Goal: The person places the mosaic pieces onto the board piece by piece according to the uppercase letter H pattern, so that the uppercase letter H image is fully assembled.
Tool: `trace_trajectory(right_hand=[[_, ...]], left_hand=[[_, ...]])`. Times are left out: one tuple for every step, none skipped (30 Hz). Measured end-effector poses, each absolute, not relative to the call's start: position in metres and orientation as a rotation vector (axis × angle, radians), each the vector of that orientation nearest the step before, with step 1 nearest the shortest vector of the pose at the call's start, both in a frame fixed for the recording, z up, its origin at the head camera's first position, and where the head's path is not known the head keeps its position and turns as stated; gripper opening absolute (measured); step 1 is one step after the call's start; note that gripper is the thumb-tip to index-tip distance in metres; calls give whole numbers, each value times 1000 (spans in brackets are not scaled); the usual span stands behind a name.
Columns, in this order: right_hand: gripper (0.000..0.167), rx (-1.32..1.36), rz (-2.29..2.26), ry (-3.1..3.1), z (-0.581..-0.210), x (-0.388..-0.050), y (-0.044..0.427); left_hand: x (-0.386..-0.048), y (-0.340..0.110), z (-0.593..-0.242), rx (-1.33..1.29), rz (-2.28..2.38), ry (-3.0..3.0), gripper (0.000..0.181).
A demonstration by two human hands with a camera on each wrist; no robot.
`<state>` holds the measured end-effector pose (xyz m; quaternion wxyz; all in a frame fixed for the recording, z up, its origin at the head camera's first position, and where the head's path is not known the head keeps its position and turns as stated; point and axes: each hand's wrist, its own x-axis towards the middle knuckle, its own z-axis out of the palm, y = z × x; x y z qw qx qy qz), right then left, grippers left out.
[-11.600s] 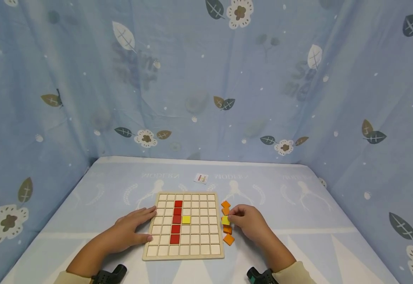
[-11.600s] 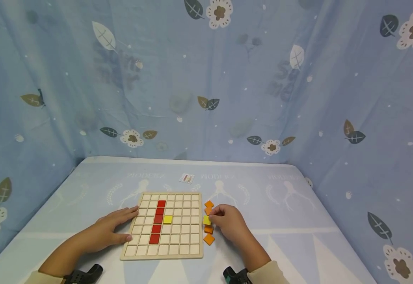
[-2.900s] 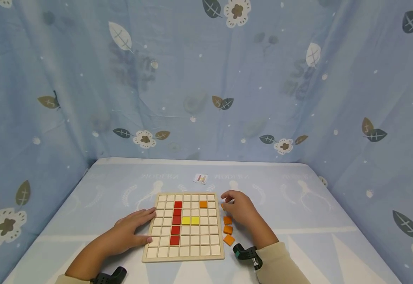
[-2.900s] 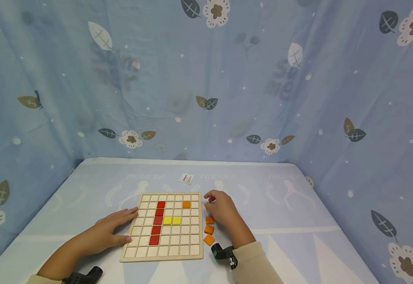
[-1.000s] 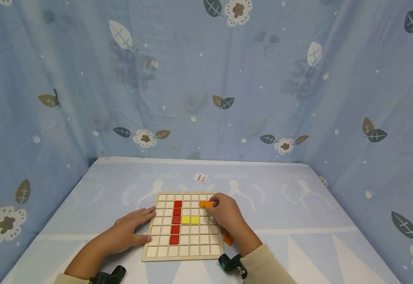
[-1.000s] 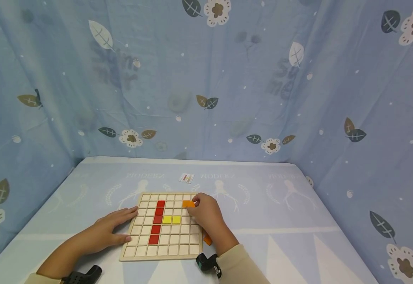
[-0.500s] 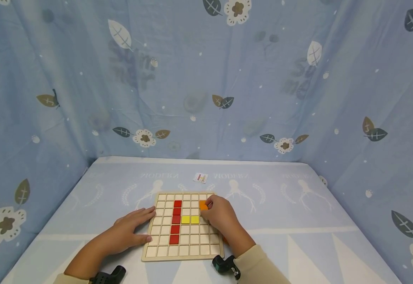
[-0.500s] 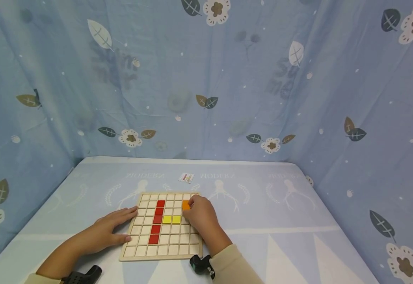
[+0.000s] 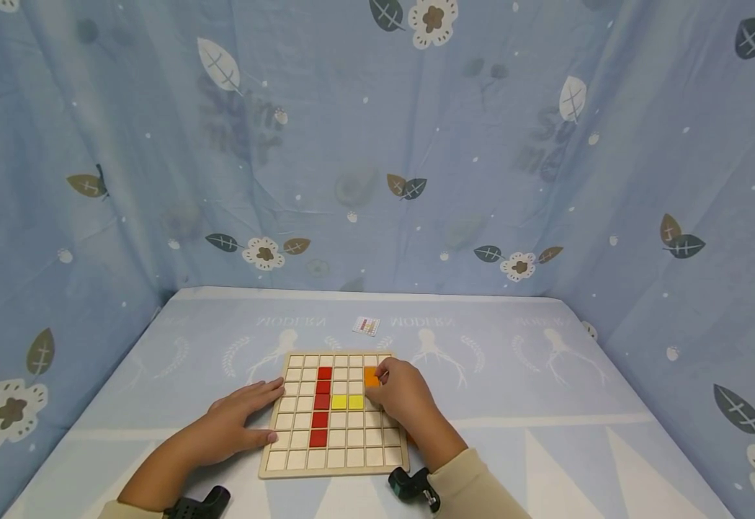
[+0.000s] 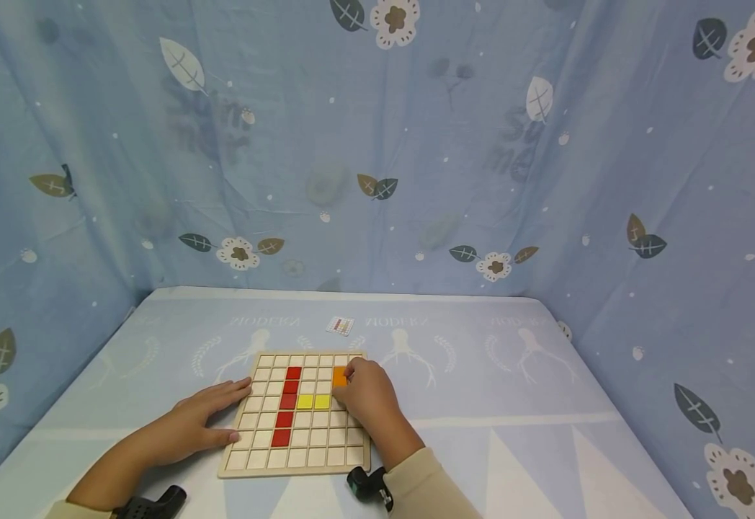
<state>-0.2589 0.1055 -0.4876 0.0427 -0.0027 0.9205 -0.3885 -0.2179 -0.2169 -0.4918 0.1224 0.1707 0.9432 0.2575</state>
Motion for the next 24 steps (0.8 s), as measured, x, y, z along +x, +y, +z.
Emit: trace_trajectory(right_hand=[[30, -2, -1185, 2814, -488, -259, 105], [30, 3, -1179, 2815, -488, -259, 105], [30, 7, -1173, 2819, -488, -260, 105], [30, 14, -1171, 2819, -489, -260, 105], [29, 21, -1169, 2819, -489, -260, 105], [29, 27, -1165, 2820, -489, -260, 105], [29, 31, -1164, 2820, -490, -260, 105], [29, 35, -1164, 2821, -490, -260, 105], [29, 40, -1165, 2821, -490, -260, 105], [28, 42, -1168, 2818, -490, -260, 105], [28, 40, -1171, 2817, -491, -260, 105], [28, 36, -1174, 2815, -491, -260, 105], [28, 25, -1177, 2815, -491, -260, 106], [28, 14, -1183, 2811, -491, -260, 106], [28, -8, -1187, 2809, -491, -260, 108], [28, -34, -1195, 2802, -491, -260, 110], [27, -64, -1201, 2797, -491, -260, 113], [27, -93, -1214, 2786, -491, -260, 117], [26, -123, -1223, 2780, -490, -261, 122], [25, -153, -1235, 2773, -490, -261, 128], [24, -171, -1245, 2768, -490, -262, 133], [24, -171, -1258, 2761, -489, -263, 139], [23, -170, -1260, 2765, -489, -263, 145], [24, -155, -1260, 2767, -489, -264, 150]], left_hand=[[-218, -217, -492, 492, 746, 2753, 89], [-219, -216, -493, 484, 741, 2754, 90], [-219, -216, -493, 476, 736, 2754, 90], [-220, -216, -493, 469, 736, 2752, 90], [-220, -216, -493, 463, 736, 2750, 91], [-220, -216, -493, 458, 737, 2748, 91], [-221, -215, -493, 455, 737, 2747, 91], [-220, -215, -493, 451, 737, 2745, 91], [-220, -215, -493, 453, 735, 2746, 91], [-220, -216, -493, 457, 736, 2746, 91], [-220, -216, -492, 461, 736, 2747, 91], [-220, -216, -492, 465, 737, 2749, 91], [-220, -216, -493, 468, 738, 2750, 90], [-220, -217, -493, 469, 741, 2750, 90], [-220, -217, -493, 471, 744, 2750, 90], [-220, -217, -493, 471, 747, 2748, 90], [-220, -217, -494, 472, 749, 2746, 90], [-220, -217, -494, 473, 755, 2743, 90], [-220, -217, -494, 474, 759, 2741, 90], [-220, -217, -495, 477, 762, 2739, 90], [-220, -217, -495, 479, 761, 2739, 90], [-220, -217, -495, 481, 756, 2740, 91], [-220, -218, -495, 484, 751, 2743, 90], [-220, -219, -495, 484, 745, 2746, 90]])
